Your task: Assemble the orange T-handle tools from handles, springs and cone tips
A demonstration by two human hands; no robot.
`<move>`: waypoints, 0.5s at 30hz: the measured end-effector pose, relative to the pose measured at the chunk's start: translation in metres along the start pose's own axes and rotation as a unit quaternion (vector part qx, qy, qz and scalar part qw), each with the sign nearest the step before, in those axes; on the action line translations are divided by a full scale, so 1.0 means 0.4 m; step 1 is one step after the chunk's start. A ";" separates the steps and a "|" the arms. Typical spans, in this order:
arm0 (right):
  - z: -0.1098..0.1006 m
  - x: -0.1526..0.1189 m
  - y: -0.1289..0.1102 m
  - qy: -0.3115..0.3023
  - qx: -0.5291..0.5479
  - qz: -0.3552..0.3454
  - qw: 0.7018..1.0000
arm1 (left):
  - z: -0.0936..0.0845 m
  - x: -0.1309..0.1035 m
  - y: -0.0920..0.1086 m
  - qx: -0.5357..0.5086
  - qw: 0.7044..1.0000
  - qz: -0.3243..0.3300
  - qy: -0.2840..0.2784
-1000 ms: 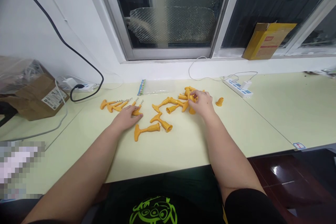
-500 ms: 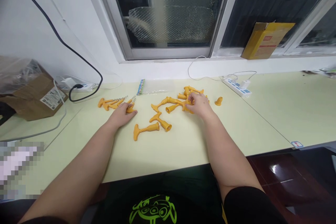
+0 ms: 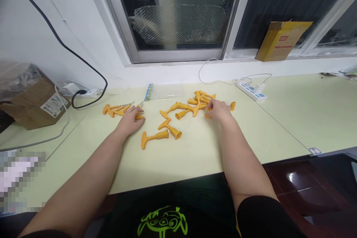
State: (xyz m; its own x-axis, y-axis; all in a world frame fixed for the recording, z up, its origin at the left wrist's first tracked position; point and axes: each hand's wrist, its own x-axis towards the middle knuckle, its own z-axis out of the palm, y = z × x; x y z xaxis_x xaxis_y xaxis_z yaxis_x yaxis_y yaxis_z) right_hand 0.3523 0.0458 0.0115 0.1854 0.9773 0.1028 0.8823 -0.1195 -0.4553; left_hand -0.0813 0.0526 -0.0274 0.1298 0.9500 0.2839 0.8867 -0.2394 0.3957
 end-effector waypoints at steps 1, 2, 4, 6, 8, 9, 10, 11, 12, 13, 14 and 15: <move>-0.002 0.005 0.005 -0.002 -0.007 0.021 1.000 | -0.001 0.000 -0.001 0.000 1.000 0.002 0.001; -0.003 0.008 0.009 0.000 -0.015 0.040 0.999 | -0.001 0.000 -0.001 -0.002 1.000 0.006 0.002; -0.003 0.010 0.011 0.012 -0.038 0.068 0.997 | -0.003 -0.002 0.003 -0.007 1.000 0.019 0.008; 0.000 0.006 0.004 0.033 -0.060 0.073 0.995 | -0.003 -0.005 0.014 -0.011 0.999 0.038 0.018; 0.009 -0.003 -0.013 0.061 -0.073 0.053 0.994 | 0.003 -0.008 0.035 -0.016 0.997 0.077 0.020; 0.016 -0.009 -0.025 0.075 -0.071 0.030 0.994 | 0.008 -0.009 0.049 -0.019 0.994 0.105 0.011; 0.024 -0.014 -0.039 0.086 -0.062 -0.002 0.994 | 0.013 -0.009 0.065 -0.024 0.990 0.136 -0.007; 0.033 -0.020 -0.054 0.094 -0.047 -0.042 0.994 | 0.020 -0.009 0.081 -0.030 0.985 0.166 -0.030; 0.044 -0.026 -0.070 0.096 -0.029 -0.087 0.991 | 0.027 -0.008 0.097 -0.036 0.980 0.190 -0.056; 0.055 -0.032 -0.085 0.091 -0.013 -0.131 0.987 | 0.034 -0.006 0.112 -0.042 0.975 0.206 -0.078; 0.065 -0.037 -0.098 0.081 -0.002 -0.164 0.983 | 0.041 -0.003 0.125 -0.046 0.971 0.215 -0.097; 0.074 -0.041 -0.110 0.070 0.000 -0.184 0.980 | 0.046 -0.001 0.134 -0.047 0.968 0.218 -0.113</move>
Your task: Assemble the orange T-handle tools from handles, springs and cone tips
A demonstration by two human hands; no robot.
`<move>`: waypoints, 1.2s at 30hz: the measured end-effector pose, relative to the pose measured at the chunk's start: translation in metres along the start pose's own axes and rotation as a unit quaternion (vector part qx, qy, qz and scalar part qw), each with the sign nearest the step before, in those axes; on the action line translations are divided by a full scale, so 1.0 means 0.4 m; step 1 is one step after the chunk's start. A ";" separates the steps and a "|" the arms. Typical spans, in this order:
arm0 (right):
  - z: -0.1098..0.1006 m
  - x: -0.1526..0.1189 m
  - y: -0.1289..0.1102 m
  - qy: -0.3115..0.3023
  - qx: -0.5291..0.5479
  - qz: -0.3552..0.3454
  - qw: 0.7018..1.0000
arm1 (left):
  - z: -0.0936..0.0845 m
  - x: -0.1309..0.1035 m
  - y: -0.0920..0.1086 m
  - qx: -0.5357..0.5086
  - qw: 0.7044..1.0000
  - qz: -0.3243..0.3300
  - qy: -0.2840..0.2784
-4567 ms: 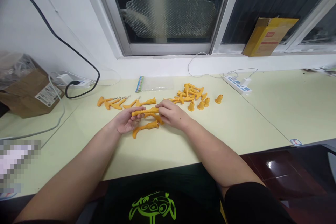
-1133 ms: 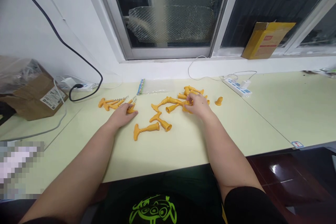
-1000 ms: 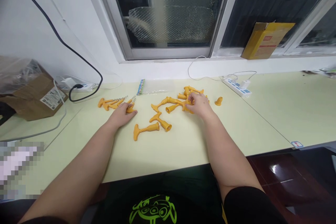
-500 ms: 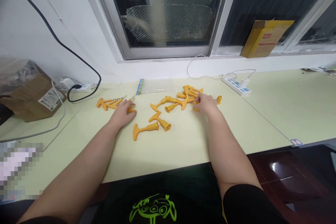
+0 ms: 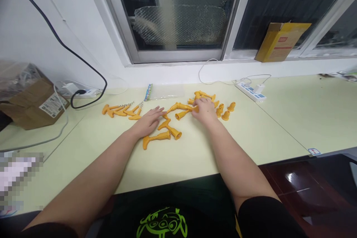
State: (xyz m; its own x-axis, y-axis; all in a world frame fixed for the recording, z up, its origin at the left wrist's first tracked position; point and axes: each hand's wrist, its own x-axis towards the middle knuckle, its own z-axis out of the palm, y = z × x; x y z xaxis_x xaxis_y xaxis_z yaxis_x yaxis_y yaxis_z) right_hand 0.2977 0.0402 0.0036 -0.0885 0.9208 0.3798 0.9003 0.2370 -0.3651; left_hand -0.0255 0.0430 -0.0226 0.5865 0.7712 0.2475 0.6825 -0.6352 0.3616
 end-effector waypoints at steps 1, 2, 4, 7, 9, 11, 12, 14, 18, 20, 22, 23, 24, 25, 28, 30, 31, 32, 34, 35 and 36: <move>0.007 -0.001 -0.009 -0.013 0.000 -0.007 1.000 | 0.004 0.005 0.004 -0.003 1.000 -0.001 -0.013; 0.012 -0.002 -0.015 -0.024 -0.004 -0.006 1.000 | 0.006 0.009 0.005 -0.005 1.000 -0.004 -0.023; 0.014 -0.003 -0.014 -0.035 -0.012 0.011 0.999 | 0.005 0.008 0.003 -0.008 1.000 -0.009 -0.029; 0.005 -0.001 0.007 -0.011 -0.017 0.048 0.999 | -0.005 -0.004 -0.003 -0.014 1.000 -0.016 0.000; -0.001 0.000 0.026 0.017 -0.019 0.070 0.997 | -0.015 -0.014 -0.004 -0.016 0.999 -0.036 0.017; -0.003 0.001 0.037 0.033 -0.013 0.073 0.997 | -0.023 -0.024 -0.002 -0.012 0.998 -0.058 0.020; -0.002 0.002 0.039 0.037 -0.008 0.070 0.997 | -0.026 -0.028 -0.002 -0.006 0.998 -0.065 0.018; 0.004 0.002 0.035 0.034 0.003 0.058 0.998 | -0.027 -0.032 -0.001 0.009 0.997 -0.071 0.014; 0.022 0.001 0.009 0.018 0.025 0.015 0.999 | -0.023 -0.033 0.001 0.019 0.998 -0.067 0.004; 0.029 -0.001 -0.004 0.017 0.037 -0.011 0.999 | -0.022 -0.031 0.008 0.006 0.998 -0.063 0.003; 0.033 -0.004 -0.014 0.024 0.056 -0.037 0.997 | -0.023 -0.028 0.016 -0.016 0.997 -0.066 0.022; 0.033 -0.005 -0.018 0.030 0.070 -0.052 0.996 | -0.024 -0.026 0.021 -0.030 0.996 -0.069 0.042; 0.033 -0.006 -0.021 0.037 0.086 -0.067 0.993 | -0.024 -0.025 0.025 -0.045 0.994 -0.070 0.068; 0.033 -0.007 -0.024 0.045 0.104 -0.082 0.990 | -0.024 -0.023 0.028 -0.063 0.991 -0.066 0.095; 0.030 -0.012 -0.035 0.067 0.167 -0.112 0.977 | -0.022 -0.021 0.039 -0.146 0.972 -0.055 0.176; 0.030 -0.016 -0.047 0.073 0.221 -0.114 0.966 | -0.021 -0.023 0.049 -0.243 0.947 -0.057 0.203; 0.032 -0.020 -0.054 0.072 0.254 -0.112 0.958 | -0.020 -0.025 0.055 -0.298 0.930 -0.057 0.207; 0.034 -0.023 -0.061 0.065 0.289 -0.109 0.949 | -0.021 -0.027 0.063 -0.348 0.914 -0.054 0.204; 0.040 -0.031 -0.077 0.029 0.359 -0.107 0.927 | -0.023 -0.031 0.078 -0.420 0.886 -0.042 0.190; 0.044 -0.036 -0.085 0.001 0.392 -0.107 0.914 | -0.025 -0.032 0.085 -0.441 0.877 -0.042 0.183; 0.048 -0.040 -0.092 -0.031 0.423 -0.106 0.900 | -0.027 -0.034 0.090 -0.454 0.872 -0.047 0.179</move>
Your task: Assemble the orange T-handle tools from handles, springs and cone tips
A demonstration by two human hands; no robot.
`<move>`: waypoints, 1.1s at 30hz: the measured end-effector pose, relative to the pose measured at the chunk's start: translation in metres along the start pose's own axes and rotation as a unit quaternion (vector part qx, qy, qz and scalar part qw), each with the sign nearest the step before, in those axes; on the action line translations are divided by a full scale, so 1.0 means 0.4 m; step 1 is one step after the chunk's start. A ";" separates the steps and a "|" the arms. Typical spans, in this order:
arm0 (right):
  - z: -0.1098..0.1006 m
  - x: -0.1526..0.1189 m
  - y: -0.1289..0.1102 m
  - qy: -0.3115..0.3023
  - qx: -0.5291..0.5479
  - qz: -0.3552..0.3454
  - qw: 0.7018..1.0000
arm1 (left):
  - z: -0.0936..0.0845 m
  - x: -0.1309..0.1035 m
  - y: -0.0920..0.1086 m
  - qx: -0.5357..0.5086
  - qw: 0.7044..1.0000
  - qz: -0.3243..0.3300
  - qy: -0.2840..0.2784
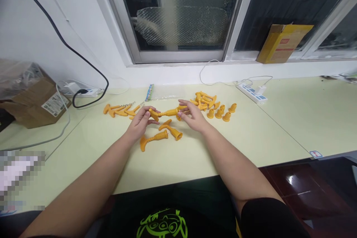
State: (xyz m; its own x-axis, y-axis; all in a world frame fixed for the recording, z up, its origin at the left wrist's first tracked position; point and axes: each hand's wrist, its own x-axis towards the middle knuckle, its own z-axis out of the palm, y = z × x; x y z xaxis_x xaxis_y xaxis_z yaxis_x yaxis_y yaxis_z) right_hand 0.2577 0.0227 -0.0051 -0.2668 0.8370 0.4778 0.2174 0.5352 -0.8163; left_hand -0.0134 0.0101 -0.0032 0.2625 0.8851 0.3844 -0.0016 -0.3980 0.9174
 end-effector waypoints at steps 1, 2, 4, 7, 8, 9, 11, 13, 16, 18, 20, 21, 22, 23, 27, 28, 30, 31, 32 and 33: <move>0.008 -0.002 -0.001 -0.026 0.035 0.014 0.999 | 0.002 -0.002 0.004 -0.004 1.000 -0.010 0.002; 0.016 -0.004 -0.002 -0.051 0.068 0.029 0.996 | 0.004 -0.003 0.007 0.000 1.000 -0.018 0.007; 0.028 -0.007 -0.002 -0.086 0.122 0.060 0.987 | 0.006 -0.004 0.008 0.018 0.999 -0.027 0.015; 0.041 -0.010 0.002 -0.097 0.145 0.099 0.980 | 0.007 -0.006 0.006 0.042 0.999 -0.021 0.019; 0.043 -0.011 0.004 -0.092 0.136 0.105 0.981 | 0.008 -0.007 0.006 0.045 0.999 -0.021 0.019; 0.045 -0.012 0.004 -0.087 0.121 0.103 0.984 | 0.009 -0.007 0.006 0.047 0.998 -0.025 0.020; 0.045 -0.014 0.003 -0.080 0.073 0.077 0.991 | 0.011 -0.005 0.009 0.049 0.998 -0.044 0.026; 0.044 -0.015 -0.003 -0.081 0.016 0.029 0.996 | 0.011 -0.002 0.014 0.045 0.995 -0.084 0.036; 0.042 -0.014 -0.015 -0.079 -0.053 -0.056 0.994 | 0.006 0.006 0.020 0.000 0.981 -0.189 0.047; 0.041 -0.012 -0.018 -0.075 -0.073 -0.098 0.990 | -0.003 0.011 0.023 -0.063 0.961 -0.265 0.046; 0.039 -0.010 -0.016 -0.070 -0.075 -0.110 0.989 | -0.016 0.014 0.026 -0.129 0.940 -0.313 0.041; 0.038 -0.010 -0.013 -0.066 -0.072 -0.104 0.990 | -0.022 0.014 0.027 -0.151 0.934 -0.323 0.032; 0.036 -0.010 -0.010 -0.060 -0.066 -0.092 0.992 | -0.028 0.013 0.028 -0.164 0.931 -0.326 0.018; 0.035 -0.010 -0.006 -0.054 -0.059 -0.076 0.994 | -0.033 0.011 0.028 -0.166 0.932 -0.322 0.000; 0.030 -0.012 0.002 -0.049 -0.022 -0.041 0.998 | -0.039 0.002 0.020 -0.118 0.949 -0.286 -0.055; 0.029 -0.013 0.001 -0.052 -0.018 -0.045 0.997 | -0.038 0.001 0.016 -0.105 0.952 -0.281 -0.059; 0.029 -0.012 -0.002 -0.057 -0.025 -0.062 0.996 | -0.035 0.000 0.010 -0.083 0.953 -0.284 -0.058; 0.030 -0.012 -0.004 -0.056 -0.037 -0.074 0.995 | -0.034 0.000 0.008 -0.073 0.953 -0.289 -0.049; 0.030 -0.011 -0.006 -0.055 -0.051 -0.087 0.993 | -0.033 0.001 0.007 -0.066 0.953 -0.295 -0.037; 0.030 -0.010 -0.008 -0.054 -0.065 -0.101 0.991 | -0.032 0.003 0.007 -0.062 0.951 -0.301 -0.024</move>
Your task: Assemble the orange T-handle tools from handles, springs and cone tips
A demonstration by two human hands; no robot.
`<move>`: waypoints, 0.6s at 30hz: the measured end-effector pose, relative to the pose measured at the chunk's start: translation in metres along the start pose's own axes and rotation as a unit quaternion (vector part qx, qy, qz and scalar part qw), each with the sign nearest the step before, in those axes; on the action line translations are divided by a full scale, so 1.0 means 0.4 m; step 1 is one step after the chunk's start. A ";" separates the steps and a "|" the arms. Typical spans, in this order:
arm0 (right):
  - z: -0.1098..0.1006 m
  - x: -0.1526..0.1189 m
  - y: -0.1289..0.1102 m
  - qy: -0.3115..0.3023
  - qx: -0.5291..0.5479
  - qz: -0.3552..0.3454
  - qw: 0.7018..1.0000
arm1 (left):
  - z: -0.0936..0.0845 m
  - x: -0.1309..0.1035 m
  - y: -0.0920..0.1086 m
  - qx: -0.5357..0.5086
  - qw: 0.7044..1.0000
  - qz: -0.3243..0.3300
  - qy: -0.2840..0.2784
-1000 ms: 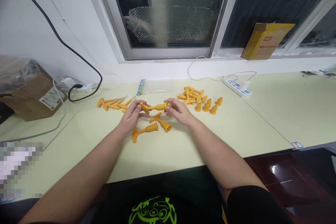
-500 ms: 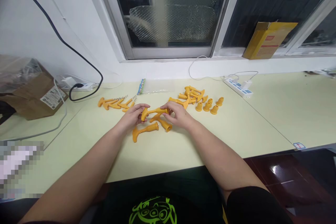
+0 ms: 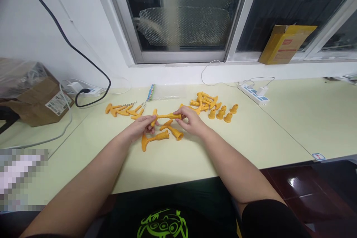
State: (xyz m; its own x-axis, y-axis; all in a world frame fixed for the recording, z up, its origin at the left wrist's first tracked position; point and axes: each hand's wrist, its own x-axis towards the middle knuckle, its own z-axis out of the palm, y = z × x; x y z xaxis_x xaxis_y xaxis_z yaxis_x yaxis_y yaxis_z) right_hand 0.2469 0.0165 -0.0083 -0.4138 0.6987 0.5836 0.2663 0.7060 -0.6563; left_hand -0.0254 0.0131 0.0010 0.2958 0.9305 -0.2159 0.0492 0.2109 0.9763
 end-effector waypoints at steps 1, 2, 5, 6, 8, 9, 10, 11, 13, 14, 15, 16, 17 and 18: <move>0.000 0.001 -0.001 0.001 -0.014 -0.014 1.000 | 0.001 0.001 0.001 -0.007 1.000 -0.004 0.009; -0.001 0.003 -0.001 0.001 -0.026 -0.027 0.999 | 0.002 0.003 0.003 -0.021 1.000 -0.007 0.010; -0.003 0.006 -0.003 0.003 -0.060 -0.062 0.996 | 0.008 0.006 0.008 -0.088 0.996 -0.024 -0.001; -0.003 0.007 -0.005 0.006 -0.072 -0.071 0.995 | 0.011 0.007 0.008 -0.110 0.993 -0.028 0.007; -0.004 0.007 -0.009 0.009 -0.093 -0.083 0.992 | 0.016 0.008 0.009 -0.135 0.990 -0.020 0.041; -0.004 0.007 -0.011 0.009 -0.100 -0.084 0.991 | 0.019 0.008 0.008 -0.137 0.989 -0.006 0.061; -0.004 0.007 -0.013 0.009 -0.102 -0.081 0.991 | 0.021 0.008 0.008 -0.130 0.988 0.014 0.077; -0.004 0.007 -0.013 0.008 -0.100 -0.074 0.992 | 0.022 0.007 0.007 -0.118 0.988 0.035 0.089; -0.004 0.006 -0.009 0.011 -0.085 -0.058 0.995 | 0.022 0.004 0.008 -0.088 0.989 0.069 0.100; -0.005 0.005 -0.006 0.017 -0.077 -0.050 0.996 | 0.021 0.003 0.009 -0.075 0.989 0.081 0.102; -0.005 0.005 -0.002 0.024 -0.069 -0.042 0.996 | 0.020 0.002 0.010 -0.065 0.988 0.095 0.101; -0.005 0.005 0.002 0.031 -0.062 -0.032 0.997 | 0.019 0.001 0.012 -0.060 0.987 0.111 0.098; -0.006 0.004 0.006 0.038 -0.054 -0.018 0.998 | 0.018 0.000 0.014 -0.060 0.986 0.129 0.092; -0.006 0.003 0.010 0.046 -0.043 -0.001 0.998 | 0.018 -0.002 0.015 -0.062 0.984 0.147 0.082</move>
State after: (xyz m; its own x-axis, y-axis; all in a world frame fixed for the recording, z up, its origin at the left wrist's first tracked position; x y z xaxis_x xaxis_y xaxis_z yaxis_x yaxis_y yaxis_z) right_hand 0.2494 0.0207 -0.0091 -0.3338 0.7026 0.6285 0.3407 0.7116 -0.6145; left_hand -0.0183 0.0116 0.0073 0.1225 0.9903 0.0656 -0.1345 -0.0489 0.9897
